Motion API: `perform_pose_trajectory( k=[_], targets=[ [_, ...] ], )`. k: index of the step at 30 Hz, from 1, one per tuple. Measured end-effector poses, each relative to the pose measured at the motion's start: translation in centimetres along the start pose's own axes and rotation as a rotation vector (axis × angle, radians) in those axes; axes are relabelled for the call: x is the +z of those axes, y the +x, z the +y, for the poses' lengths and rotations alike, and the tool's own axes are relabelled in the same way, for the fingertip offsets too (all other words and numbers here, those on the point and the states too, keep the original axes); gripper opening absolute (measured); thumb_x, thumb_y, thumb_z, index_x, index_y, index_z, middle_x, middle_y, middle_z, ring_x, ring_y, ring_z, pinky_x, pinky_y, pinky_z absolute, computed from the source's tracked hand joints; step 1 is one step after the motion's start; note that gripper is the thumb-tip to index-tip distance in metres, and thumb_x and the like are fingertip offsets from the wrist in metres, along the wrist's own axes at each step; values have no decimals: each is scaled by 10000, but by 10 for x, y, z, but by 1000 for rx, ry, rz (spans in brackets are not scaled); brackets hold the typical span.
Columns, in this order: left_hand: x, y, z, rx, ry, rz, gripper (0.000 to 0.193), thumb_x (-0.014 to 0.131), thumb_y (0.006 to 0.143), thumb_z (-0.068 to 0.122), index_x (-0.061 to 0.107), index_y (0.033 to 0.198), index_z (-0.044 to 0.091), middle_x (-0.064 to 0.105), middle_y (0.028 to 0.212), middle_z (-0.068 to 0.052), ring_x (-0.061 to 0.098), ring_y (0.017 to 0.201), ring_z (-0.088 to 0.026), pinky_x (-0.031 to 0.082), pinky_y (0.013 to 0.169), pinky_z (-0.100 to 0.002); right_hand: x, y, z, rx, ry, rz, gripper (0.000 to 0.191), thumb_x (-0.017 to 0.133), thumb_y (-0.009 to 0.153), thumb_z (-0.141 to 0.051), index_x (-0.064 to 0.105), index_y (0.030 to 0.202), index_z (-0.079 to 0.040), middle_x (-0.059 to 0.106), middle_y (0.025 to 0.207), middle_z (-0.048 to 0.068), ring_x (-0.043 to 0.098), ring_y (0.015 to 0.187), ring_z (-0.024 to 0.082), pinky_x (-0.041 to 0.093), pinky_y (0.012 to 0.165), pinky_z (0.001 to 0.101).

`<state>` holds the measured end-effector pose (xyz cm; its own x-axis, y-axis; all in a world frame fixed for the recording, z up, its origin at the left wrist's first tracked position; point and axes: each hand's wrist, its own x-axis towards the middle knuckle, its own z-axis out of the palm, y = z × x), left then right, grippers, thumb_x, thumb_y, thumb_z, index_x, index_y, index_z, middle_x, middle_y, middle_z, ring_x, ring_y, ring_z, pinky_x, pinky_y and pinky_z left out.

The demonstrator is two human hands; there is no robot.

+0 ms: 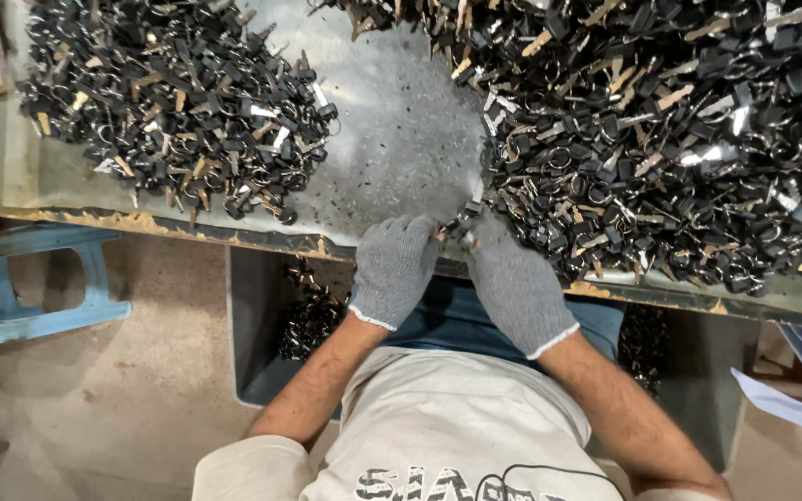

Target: The person, wearing gray work gloves, picks small black metal clips one at a time from large piles on a metal workbench, briefly handles each piece, and drops selected pieces into bins below the bench. The repetitive pick-and-place handling continues across the whole episode.

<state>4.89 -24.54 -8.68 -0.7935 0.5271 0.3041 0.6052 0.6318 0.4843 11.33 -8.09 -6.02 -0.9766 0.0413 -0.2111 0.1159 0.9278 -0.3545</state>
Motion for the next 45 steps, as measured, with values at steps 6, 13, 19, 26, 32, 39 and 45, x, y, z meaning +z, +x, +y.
perform_pose_trajectory(
  k=[6,13,19,26,32,39,45],
  targets=[
    [2,-2,-5,2,-32,-57,135,715,825,155,609,889,103,644,837,-103,652,811,-334,502,728,-476,4,8,-3,-105,-3,121,257,606,941,-206,579,1085,4,619,1268,294,726,712,401,603,531,455],
    [1,6,-4,2,-59,-39,123,729,844,172,630,878,106,657,831,-108,658,801,-333,505,714,-468,7,17,8,12,-112,-49,223,568,996,-162,587,1168,-21,708,1030,228,730,709,381,600,576,475],
    [-31,18,-11,-65,-265,-405,293,794,830,322,702,955,75,655,739,-106,669,760,-338,512,691,-472,-4,11,8,55,104,-120,622,610,966,-221,425,1523,-17,653,1252,243,725,716,376,593,575,459],
    [-22,59,-27,356,-212,-127,372,679,810,142,738,1177,172,677,1112,-87,646,1011,-296,549,833,-431,-10,-4,-12,-174,7,-152,343,644,914,-284,594,1158,-49,656,1051,248,694,907,407,586,696,502],
    [1,61,-16,459,138,-129,258,764,894,273,676,1073,110,678,1064,-60,650,1043,-285,541,864,-417,-1,0,-5,32,36,-20,283,597,1011,-235,560,1112,26,651,972,292,694,772,428,579,653,531],
    [5,21,-10,-133,-150,-174,304,737,846,156,667,1138,107,689,937,-92,657,947,-327,517,822,-475,7,-1,9,9,53,92,261,607,975,-255,567,1056,-10,657,872,206,697,629,389,570,499,471],
    [12,12,-6,102,-24,13,330,687,801,52,652,1122,118,665,927,-98,652,925,-342,511,848,-485,14,7,-8,-32,-129,158,174,602,974,-191,575,1024,-27,655,979,198,712,652,354,587,488,438]
  ],
)
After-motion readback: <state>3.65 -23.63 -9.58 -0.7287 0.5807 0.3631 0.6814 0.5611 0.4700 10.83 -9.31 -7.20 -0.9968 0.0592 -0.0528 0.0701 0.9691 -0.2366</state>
